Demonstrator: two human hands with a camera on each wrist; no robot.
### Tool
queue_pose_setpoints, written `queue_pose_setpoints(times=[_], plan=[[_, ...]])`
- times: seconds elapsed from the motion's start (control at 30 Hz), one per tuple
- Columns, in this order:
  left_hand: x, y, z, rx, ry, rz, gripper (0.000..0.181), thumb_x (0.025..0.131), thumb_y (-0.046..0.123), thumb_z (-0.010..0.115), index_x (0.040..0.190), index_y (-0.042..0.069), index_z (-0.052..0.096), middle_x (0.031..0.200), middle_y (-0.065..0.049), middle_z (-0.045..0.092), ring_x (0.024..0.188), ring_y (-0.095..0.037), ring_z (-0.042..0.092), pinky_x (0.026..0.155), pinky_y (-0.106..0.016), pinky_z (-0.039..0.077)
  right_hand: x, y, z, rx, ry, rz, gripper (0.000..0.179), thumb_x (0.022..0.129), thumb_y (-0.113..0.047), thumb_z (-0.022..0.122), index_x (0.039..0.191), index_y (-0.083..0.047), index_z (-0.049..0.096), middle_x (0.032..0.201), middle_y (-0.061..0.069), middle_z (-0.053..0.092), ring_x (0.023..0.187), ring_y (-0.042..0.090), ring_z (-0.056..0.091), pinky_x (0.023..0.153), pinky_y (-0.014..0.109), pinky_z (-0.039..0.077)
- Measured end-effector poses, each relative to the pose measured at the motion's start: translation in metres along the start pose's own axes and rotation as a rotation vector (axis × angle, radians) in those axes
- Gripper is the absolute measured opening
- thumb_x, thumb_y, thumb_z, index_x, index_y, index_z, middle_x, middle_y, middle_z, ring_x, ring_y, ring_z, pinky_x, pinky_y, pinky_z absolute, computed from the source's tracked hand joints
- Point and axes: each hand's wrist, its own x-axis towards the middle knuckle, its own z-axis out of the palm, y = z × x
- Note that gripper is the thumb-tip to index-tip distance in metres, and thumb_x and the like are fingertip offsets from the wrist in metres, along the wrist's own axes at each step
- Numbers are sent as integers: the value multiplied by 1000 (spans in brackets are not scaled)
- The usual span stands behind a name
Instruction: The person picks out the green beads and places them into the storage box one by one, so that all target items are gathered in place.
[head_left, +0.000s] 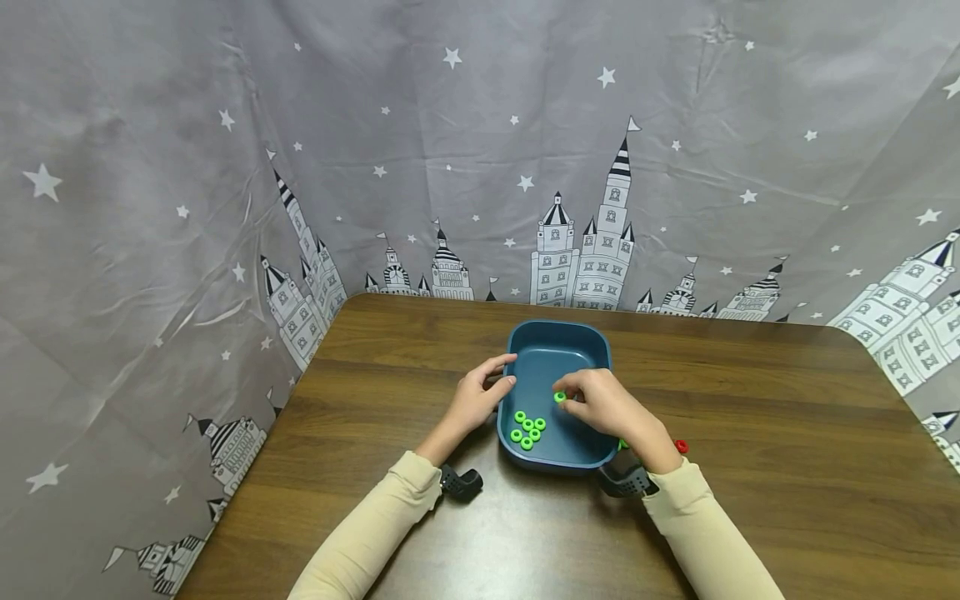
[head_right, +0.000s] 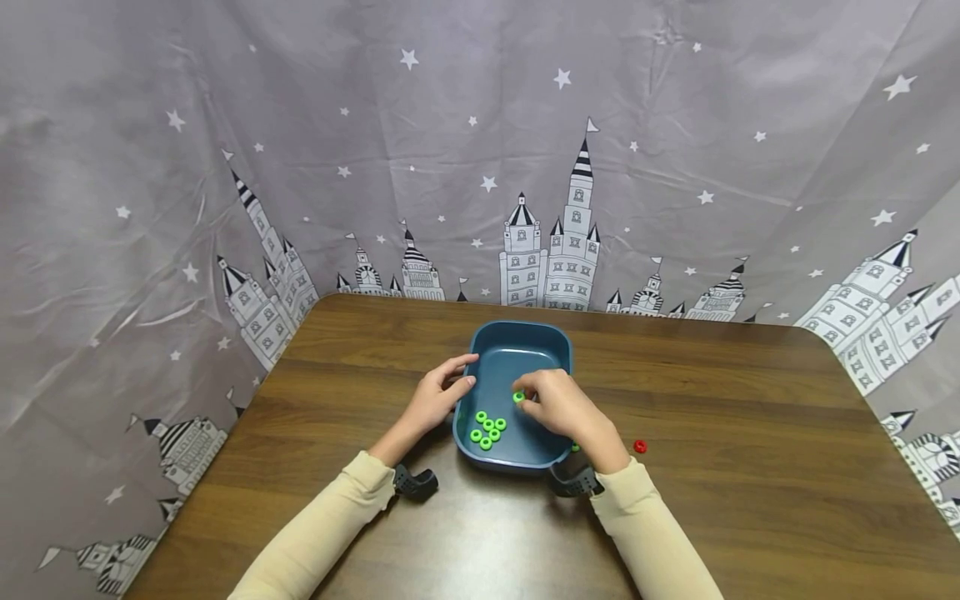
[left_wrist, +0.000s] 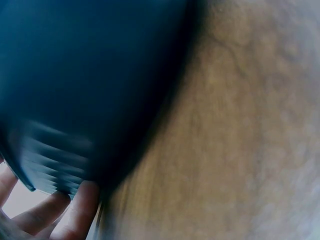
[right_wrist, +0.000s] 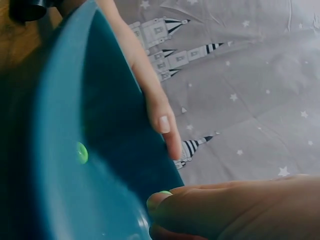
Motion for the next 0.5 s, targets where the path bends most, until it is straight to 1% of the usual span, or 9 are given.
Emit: queue_pose_setpoints(times=[0.13,0.23,0.37,0.5], plan=[[0,1,0,-3,7,-5,41,100,18,63,140,12,62,134,-21,66,116,-35,69,87,-41,62,1,-1,4,-3,-27,2,19,89,-8,75,106,-1,78,85,5,74,75,11,63,66,26,53],[-1,1,0,-7,8,-9,40,100,18,63,140,13,62,134,-21,67,116,-35,69,85,-39,63,3,-1,7,-16,-49,-8,19,89,-8,75,107,-1,77,86,5,74,75,10,64,66,26,54],[-1,2,0,-11,2,-12,42,99,18,63,141,12,61,134,-21,66,116,-36,68,82,-37,63,4,-3,10,-23,-70,-9,19,90,-8,74,107,-1,77,84,4,73,75,9,62,66,24,52],[-1,2,0,-9,4,-15,42,99,18,63,141,11,61,135,-22,66,118,-37,68,81,-37,63,5,-5,12,-24,-82,-1,19,89,-7,74,107,-2,77,83,3,72,73,8,59,65,23,51]])
